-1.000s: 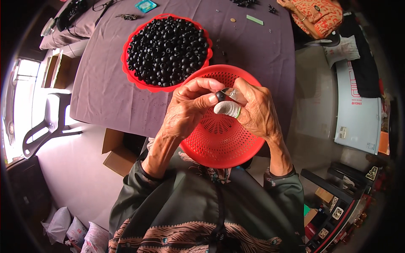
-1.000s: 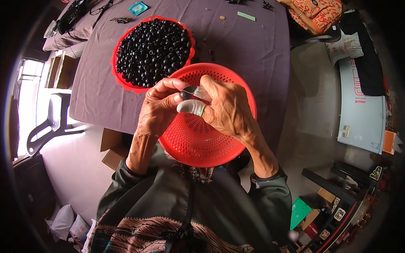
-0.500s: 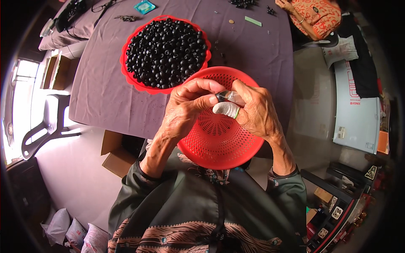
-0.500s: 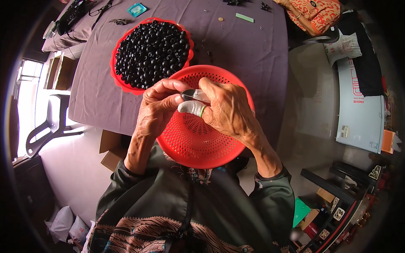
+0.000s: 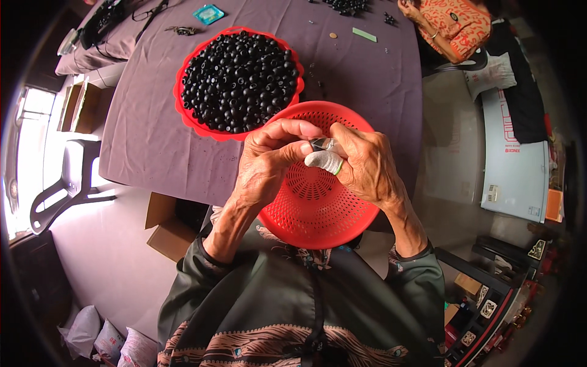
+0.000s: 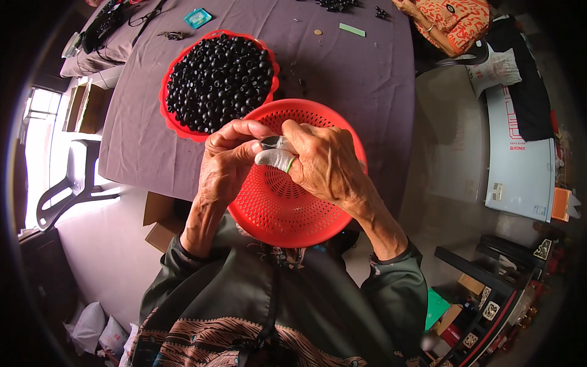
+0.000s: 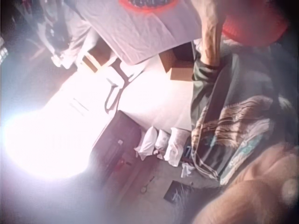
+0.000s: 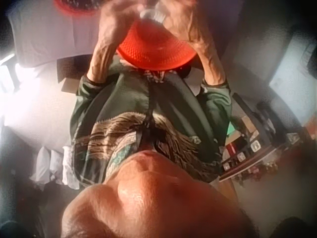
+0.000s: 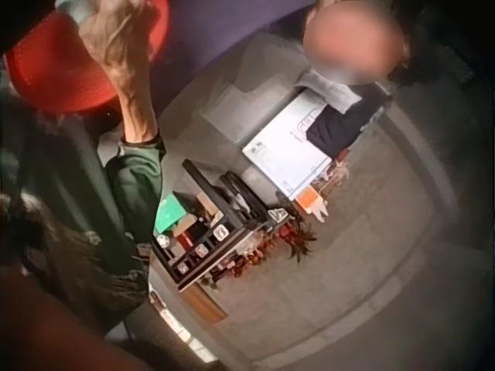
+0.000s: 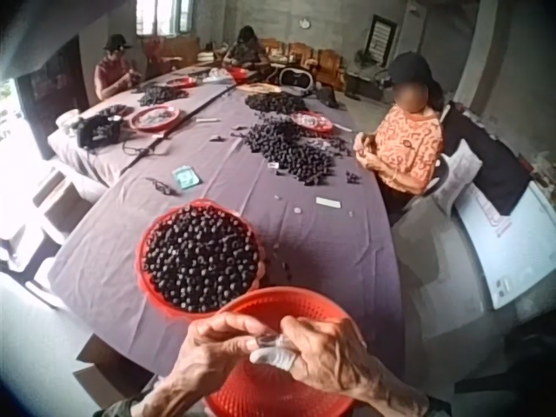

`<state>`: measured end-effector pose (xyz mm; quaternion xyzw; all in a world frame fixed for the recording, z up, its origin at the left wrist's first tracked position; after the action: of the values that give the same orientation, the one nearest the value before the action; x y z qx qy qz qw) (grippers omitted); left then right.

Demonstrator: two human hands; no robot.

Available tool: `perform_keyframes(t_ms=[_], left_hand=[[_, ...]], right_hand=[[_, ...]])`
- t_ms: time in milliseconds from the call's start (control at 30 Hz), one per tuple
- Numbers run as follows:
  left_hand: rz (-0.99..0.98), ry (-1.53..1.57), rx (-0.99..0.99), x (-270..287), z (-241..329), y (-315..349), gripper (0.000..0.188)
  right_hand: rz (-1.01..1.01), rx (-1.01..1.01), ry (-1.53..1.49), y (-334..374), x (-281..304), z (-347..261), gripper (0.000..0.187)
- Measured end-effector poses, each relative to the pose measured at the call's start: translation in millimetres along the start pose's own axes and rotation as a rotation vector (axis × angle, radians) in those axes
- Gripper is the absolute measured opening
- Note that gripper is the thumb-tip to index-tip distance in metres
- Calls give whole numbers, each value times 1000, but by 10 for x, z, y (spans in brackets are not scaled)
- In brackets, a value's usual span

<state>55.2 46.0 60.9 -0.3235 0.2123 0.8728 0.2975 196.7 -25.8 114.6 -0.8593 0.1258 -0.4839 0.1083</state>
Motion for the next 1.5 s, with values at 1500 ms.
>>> perform_keyframes(t_ms=[1500], left_hand=[[30, 47, 75, 29, -68, -31, 17]], right_hand=[[45, 25, -21, -14, -3, 72, 47]])
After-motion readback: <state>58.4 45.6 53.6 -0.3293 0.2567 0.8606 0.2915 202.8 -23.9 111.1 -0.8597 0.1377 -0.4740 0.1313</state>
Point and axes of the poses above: each hand's wrist, its own y-axis away from the middle knuckle, its own x-axis out of the back of the hand, z = x × y, the point moved 1 cm from there along -y, towards the middle knuckle, and after that the axes turned 10 degrees about z, right-handed, at the moved point
